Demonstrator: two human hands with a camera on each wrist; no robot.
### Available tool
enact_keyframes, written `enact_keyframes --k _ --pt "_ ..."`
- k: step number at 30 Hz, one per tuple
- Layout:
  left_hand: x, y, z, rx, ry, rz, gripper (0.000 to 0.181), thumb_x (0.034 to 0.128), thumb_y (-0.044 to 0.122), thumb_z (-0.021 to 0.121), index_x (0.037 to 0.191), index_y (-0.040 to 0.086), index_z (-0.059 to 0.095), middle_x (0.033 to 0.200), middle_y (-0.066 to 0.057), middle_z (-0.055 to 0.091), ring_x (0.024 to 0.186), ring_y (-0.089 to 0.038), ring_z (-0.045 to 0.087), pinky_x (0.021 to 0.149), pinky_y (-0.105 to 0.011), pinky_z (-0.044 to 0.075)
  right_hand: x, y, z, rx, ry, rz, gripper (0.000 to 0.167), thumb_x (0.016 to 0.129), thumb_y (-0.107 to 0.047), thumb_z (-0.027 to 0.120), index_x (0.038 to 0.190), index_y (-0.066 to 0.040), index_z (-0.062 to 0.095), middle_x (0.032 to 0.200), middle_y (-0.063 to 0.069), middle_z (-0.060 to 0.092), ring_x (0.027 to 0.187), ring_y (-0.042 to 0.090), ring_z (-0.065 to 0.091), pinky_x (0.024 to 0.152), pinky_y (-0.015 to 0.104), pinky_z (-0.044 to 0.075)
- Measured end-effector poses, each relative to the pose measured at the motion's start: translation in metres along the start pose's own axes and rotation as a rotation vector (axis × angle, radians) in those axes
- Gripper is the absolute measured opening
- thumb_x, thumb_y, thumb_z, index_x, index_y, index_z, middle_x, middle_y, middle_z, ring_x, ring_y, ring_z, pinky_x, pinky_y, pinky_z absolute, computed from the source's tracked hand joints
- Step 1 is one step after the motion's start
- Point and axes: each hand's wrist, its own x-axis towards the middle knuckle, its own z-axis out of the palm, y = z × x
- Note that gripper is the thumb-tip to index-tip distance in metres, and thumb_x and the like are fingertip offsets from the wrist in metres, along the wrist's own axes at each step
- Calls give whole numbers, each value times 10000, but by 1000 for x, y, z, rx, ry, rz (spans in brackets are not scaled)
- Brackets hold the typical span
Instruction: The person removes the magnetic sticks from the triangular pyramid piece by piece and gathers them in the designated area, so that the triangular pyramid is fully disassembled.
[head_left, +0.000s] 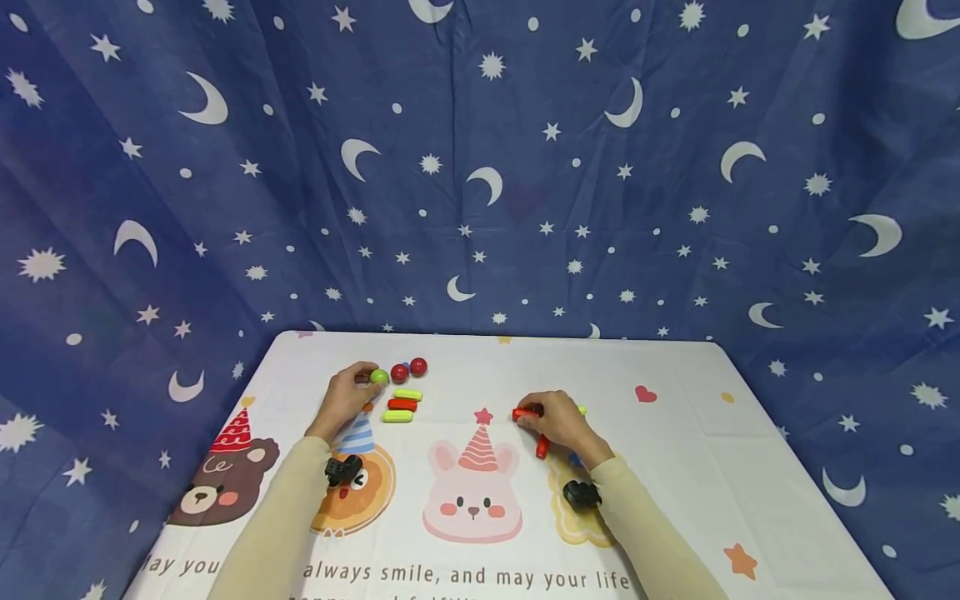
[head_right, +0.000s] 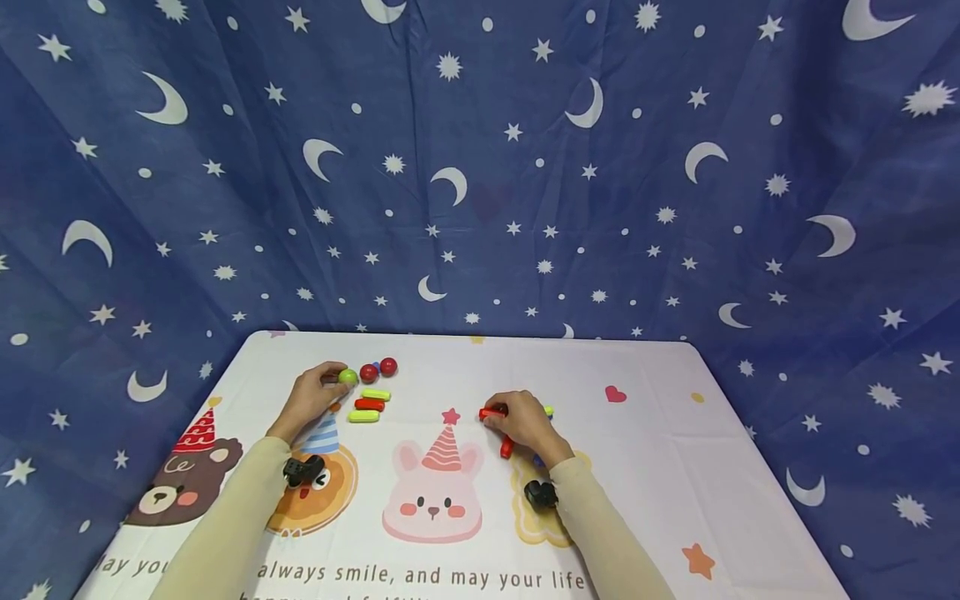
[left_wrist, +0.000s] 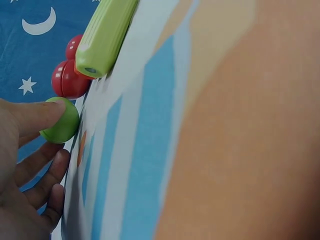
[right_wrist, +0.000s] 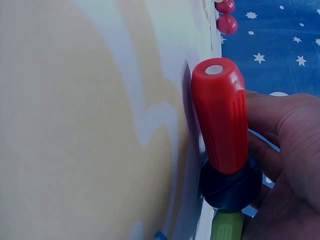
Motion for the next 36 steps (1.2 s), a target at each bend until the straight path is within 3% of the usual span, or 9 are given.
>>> enact_keyframes --k 8,16,25,32,36 --pt "-1 0 -2 -12 -5 4 459 912 210 700 1328 74 564 1292 -191 609 1207 -349 573 1067 -511 411 -1 -2 -3 6 -1 -20 179 834 -263 787 1001 -205 756 958 -30 737 819 115 600 808 337 497" --pt "-4 5 -9 -22 51 32 408 914 196 683 1286 56 593 1294 -203 575 1176 -375 587 1009 -514 461 -2 -4 -3 -4 -2 -9 197 839 -258 782 1023 -192 753 966 -26 734 821 120 590 822 350 498" --pt "-13 43 -11 -79 90 179 334 929 204 669 1242 96 623 1275 -148 600 1135 -342 587 961 -502 484 -3 -6 -4 -40 -15 -22 222 832 -242 791 1037 -166 754 975 -6 721 847 146 606 842 380 505" --pt "-21 69 1 -81 69 264 305 903 172 708 1191 83 657 1178 -135 647 1069 -351 613 904 -479 514 -2 -4 -4 -73 -35 -38 217 837 -196 777 1049 -163 745 882 -42 683 728 107 526 757 322 471" --pt "-25 76 14 -93 36 307 296 901 168 713 1171 55 665 1152 -165 657 1027 -367 616 897 -491 510 -3 -3 -5 -94 -31 -45 236 835 -183 768 1068 -160 737 916 -31 707 756 108 551 802 345 477"
